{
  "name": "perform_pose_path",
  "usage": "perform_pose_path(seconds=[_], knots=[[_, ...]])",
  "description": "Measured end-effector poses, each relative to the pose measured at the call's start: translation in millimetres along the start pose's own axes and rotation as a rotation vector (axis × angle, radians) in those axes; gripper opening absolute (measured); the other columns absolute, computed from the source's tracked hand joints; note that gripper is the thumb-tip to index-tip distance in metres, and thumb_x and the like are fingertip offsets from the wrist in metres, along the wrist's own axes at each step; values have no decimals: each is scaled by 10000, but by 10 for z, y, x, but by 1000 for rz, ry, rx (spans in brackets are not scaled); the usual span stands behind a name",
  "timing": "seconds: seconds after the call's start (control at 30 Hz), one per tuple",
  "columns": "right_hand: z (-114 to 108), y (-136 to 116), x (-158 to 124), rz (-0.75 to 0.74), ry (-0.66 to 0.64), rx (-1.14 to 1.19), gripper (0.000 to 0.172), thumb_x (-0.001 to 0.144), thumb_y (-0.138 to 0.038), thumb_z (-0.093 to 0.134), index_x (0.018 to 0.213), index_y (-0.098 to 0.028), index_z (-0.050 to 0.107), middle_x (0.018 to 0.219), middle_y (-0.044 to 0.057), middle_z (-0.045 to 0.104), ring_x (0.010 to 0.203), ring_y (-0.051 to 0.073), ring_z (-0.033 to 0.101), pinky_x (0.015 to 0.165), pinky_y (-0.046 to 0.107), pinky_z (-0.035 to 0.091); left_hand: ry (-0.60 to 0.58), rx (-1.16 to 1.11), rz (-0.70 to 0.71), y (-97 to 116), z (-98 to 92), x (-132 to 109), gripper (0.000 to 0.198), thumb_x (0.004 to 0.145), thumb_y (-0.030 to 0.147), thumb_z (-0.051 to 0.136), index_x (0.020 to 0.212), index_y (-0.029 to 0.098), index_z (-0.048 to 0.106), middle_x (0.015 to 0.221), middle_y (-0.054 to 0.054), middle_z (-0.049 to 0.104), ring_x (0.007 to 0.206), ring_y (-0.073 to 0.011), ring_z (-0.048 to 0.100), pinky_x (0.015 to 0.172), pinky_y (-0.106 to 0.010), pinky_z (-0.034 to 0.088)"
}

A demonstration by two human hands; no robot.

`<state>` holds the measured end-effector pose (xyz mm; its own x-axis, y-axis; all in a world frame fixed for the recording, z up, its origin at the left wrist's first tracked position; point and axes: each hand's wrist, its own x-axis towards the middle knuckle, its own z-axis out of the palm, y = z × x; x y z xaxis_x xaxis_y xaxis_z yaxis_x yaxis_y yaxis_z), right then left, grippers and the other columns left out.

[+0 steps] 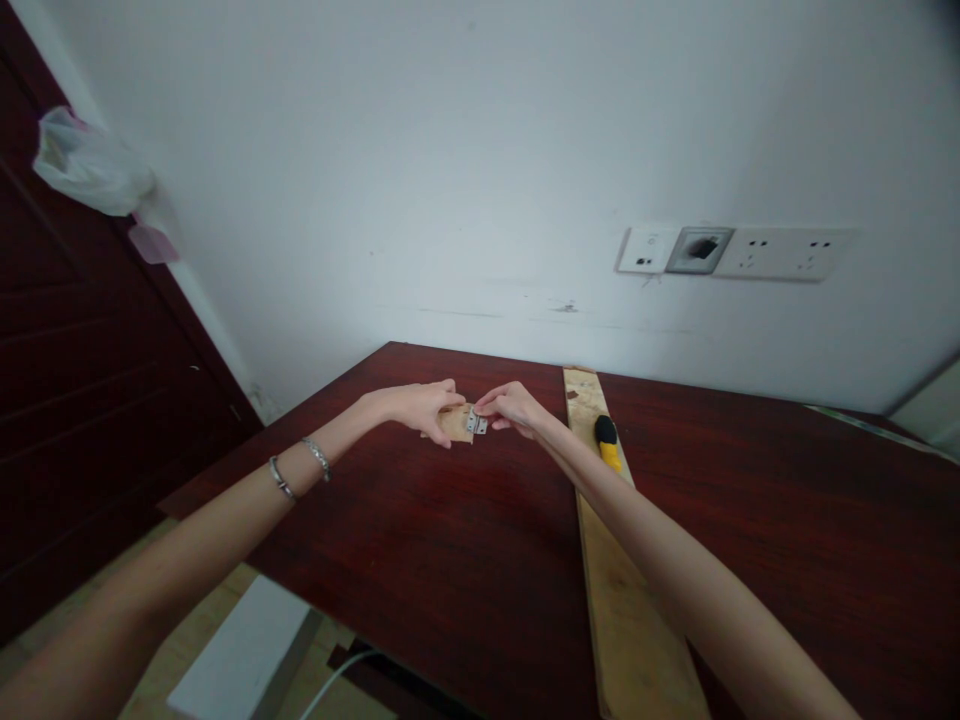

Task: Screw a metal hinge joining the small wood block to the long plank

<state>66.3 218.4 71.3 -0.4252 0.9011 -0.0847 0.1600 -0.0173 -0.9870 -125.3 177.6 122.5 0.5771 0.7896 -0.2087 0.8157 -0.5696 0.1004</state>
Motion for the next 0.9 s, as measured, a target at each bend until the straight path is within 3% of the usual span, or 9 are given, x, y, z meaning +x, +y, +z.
perform_pose_path(seconds=[0.43,0.63,0.77,0.9], knots=[[-45,-98,-11,-46,59,24,77,624,-57,627,603,-109,679,542,17,638,461,74,550,387,150,450,-25,38,-1,-49,-16,115,614,624,551,676,1093,165,592,988,-53,501,733,-156,523,605,-237,386],[-180,-264,2,-76,65,50,74,633,-71,629,635,-107,694,580,30,668,490,71,561,389,129,419,-32,-9,37,-102,52,167,691,631,563,664,1196,182,553,1036,-62,493,752,-159,505,631,-234,386],[-270,-328,6,-78,67,62,78,661,-96,624,673,-107,700,622,46,692,504,68,572,389,117,408,81,24,-26,-495,37,217,702,648,628,607,1165,155,567,1047,-85,504,940,-222,465,793,-267,374],[-304,-323,-1,-73,72,75,77,673,-112,624,686,-107,700,675,70,714,527,74,587,388,114,404,105,83,-270,-1108,79,194,714,627,668,581,1075,113,618,1010,-129,525,969,-265,440,821,-318,359]])
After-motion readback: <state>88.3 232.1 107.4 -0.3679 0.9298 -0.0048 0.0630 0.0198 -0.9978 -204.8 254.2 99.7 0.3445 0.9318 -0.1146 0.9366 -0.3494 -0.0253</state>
